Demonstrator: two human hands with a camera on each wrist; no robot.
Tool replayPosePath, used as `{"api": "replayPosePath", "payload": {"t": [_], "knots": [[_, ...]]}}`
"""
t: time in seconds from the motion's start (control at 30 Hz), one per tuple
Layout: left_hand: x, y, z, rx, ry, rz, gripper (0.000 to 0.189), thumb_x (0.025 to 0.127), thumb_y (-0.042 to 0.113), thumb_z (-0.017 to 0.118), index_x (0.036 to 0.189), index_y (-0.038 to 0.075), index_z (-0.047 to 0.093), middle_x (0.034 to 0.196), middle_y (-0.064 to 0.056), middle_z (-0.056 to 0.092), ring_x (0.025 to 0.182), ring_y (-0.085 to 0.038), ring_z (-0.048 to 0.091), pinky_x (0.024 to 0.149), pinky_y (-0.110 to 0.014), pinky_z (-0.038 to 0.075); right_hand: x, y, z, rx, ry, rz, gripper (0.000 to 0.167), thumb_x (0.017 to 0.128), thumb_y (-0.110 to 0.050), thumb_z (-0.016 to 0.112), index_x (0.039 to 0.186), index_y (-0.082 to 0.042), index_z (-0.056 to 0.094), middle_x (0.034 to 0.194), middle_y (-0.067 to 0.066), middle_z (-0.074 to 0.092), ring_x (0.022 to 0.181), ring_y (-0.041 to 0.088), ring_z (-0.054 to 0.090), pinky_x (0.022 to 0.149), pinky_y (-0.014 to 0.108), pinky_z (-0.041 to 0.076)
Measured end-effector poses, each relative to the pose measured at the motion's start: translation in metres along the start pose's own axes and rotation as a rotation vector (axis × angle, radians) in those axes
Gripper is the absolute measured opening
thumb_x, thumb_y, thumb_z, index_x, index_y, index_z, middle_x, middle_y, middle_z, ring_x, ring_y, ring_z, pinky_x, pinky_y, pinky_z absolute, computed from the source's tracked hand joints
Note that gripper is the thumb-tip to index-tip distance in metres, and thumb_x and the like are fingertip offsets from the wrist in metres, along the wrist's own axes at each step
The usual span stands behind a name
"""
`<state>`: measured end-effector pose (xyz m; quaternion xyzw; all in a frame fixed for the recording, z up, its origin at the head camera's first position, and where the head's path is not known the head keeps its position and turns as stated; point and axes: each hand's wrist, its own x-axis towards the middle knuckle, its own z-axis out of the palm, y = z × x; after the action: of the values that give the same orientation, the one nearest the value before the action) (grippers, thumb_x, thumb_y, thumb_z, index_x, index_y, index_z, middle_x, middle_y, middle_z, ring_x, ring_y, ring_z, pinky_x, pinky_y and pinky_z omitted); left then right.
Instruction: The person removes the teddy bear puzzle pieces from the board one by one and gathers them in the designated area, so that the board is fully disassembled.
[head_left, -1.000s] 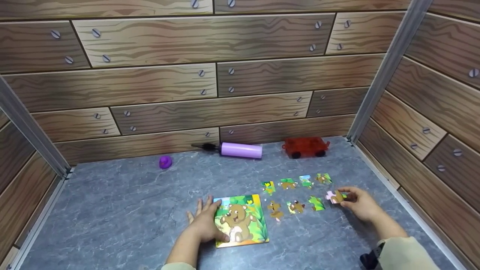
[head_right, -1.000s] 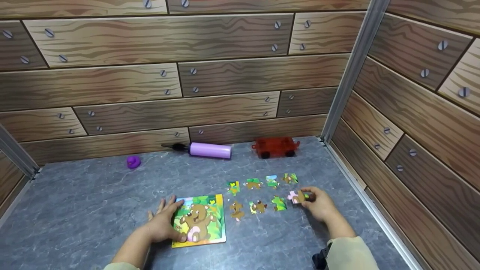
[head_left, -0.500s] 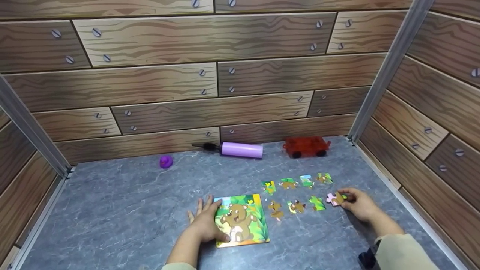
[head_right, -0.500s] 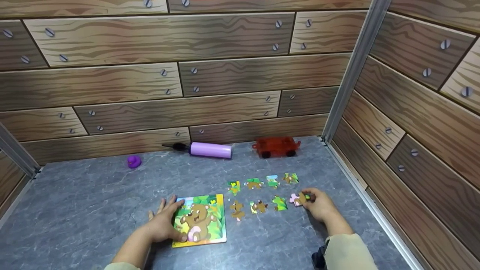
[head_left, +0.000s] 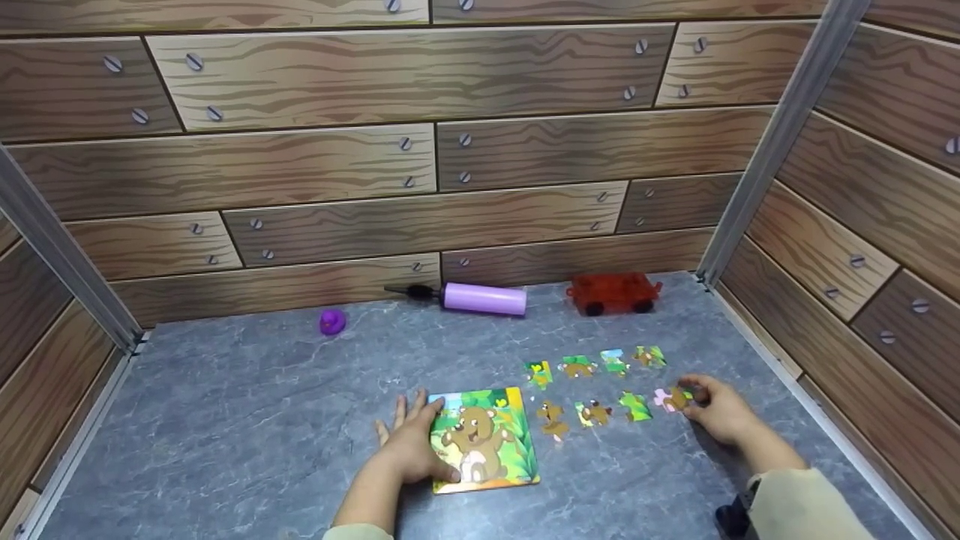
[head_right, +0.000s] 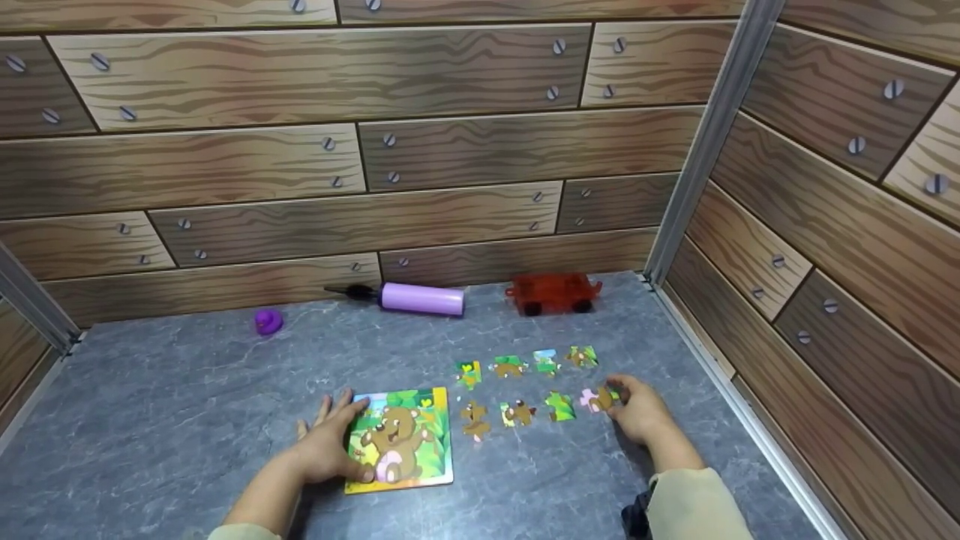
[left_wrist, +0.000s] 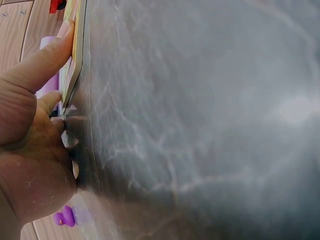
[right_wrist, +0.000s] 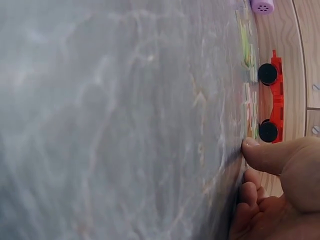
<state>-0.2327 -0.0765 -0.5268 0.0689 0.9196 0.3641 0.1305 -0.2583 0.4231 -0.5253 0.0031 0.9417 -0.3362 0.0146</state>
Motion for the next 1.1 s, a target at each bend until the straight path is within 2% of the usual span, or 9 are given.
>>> {"api": "replayPosePath", "payload": {"t": [0.17, 0.23, 0.37, 0.57, 0.8, 0.97, 1.1], "knots": [[0.0, 0.0, 0.0, -0.003, 0.001, -0.001, 0.118, 0.059, 0.024, 0.104, 0.16, 0.01, 0.046, 0.174, -0.022, 0.018, 0.16, -0.05, -0.002, 0.115, -0.079, -0.015, -0.001, -0.017, -0.002, 0.012, -0.006, 0.048, 0.063, 0.091, 0.002, 0.072, 0.144, 0.018, 0.043, 0.112, 0.034, 0.06, 0.104, 0.045, 0.061, 0.088, 0.058, 0.053], [0.0, 0.0, 0.0, -0.002, 0.004, 0.0, 0.118, 0.058, 0.024, 0.104, 0.16, 0.01, 0.046, 0.174, -0.022, 0.018, 0.16, -0.051, -0.002, 0.115, -0.079, -0.015, -0.003, -0.03, -0.001, 0.032, 0.004, 0.035, 0.063, 0.091, 0.001, 0.073, 0.144, 0.018, 0.043, 0.116, 0.037, 0.059, 0.106, 0.048, 0.061, 0.086, 0.055, 0.056], [-0.001, -0.001, 0.0, -0.005, 0.009, -0.001, 0.119, 0.057, 0.023, 0.105, 0.16, 0.01, 0.046, 0.174, -0.021, 0.018, 0.16, -0.05, -0.002, 0.115, -0.079, -0.015, -0.007, -0.064, 0.005, 0.093, 0.036, -0.056, 0.061, 0.089, 0.003, 0.075, 0.142, 0.016, 0.048, 0.119, 0.037, 0.06, 0.107, 0.047, 0.062, 0.079, 0.046, 0.058], [-0.001, 0.0, 0.0, -0.003, 0.006, 0.001, 0.119, 0.057, 0.025, 0.105, 0.16, 0.01, 0.046, 0.174, -0.021, 0.019, 0.16, -0.05, -0.002, 0.115, -0.079, -0.015, -0.019, -0.114, 0.022, 0.181, 0.037, -0.19, 0.06, 0.085, 0.002, 0.082, 0.139, 0.01, 0.056, 0.112, 0.024, 0.064, 0.094, 0.033, 0.06, 0.074, 0.037, 0.052], [0.0, 0.001, -0.001, -0.006, 0.0, -0.009, 0.119, 0.057, 0.024, 0.105, 0.16, 0.011, 0.047, 0.174, -0.021, 0.019, 0.16, -0.05, -0.002, 0.115, -0.079, -0.016, -0.035, -0.159, 0.052, 0.287, -0.055, -0.286, 0.062, 0.083, -0.004, 0.087, 0.138, 0.005, 0.061, 0.105, 0.01, 0.062, 0.088, 0.027, 0.058, 0.071, 0.029, 0.052], [-0.001, 0.001, -0.001, -0.008, 0.0, -0.003, 0.119, 0.057, 0.024, 0.105, 0.16, 0.01, 0.047, 0.174, -0.022, 0.019, 0.16, -0.05, -0.002, 0.115, -0.079, -0.015, -0.042, -0.179, 0.082, 0.347, -0.13, -0.339, 0.063, 0.082, -0.005, 0.088, 0.136, 0.01, 0.06, 0.103, 0.011, 0.062, 0.084, 0.022, 0.057, 0.069, 0.025, 0.052], [0.0, 0.001, 0.0, -0.009, -0.003, -0.006, 0.119, 0.057, 0.024, 0.105, 0.16, 0.01, 0.047, 0.174, -0.022, 0.019, 0.16, -0.05, -0.002, 0.115, -0.079, -0.015, -0.046, -0.191, 0.109, 0.343, -0.188, -0.328, 0.067, 0.08, -0.007, 0.088, 0.137, 0.011, 0.059, 0.104, 0.014, 0.063, 0.086, 0.023, 0.058, 0.072, 0.025, 0.053]]}}
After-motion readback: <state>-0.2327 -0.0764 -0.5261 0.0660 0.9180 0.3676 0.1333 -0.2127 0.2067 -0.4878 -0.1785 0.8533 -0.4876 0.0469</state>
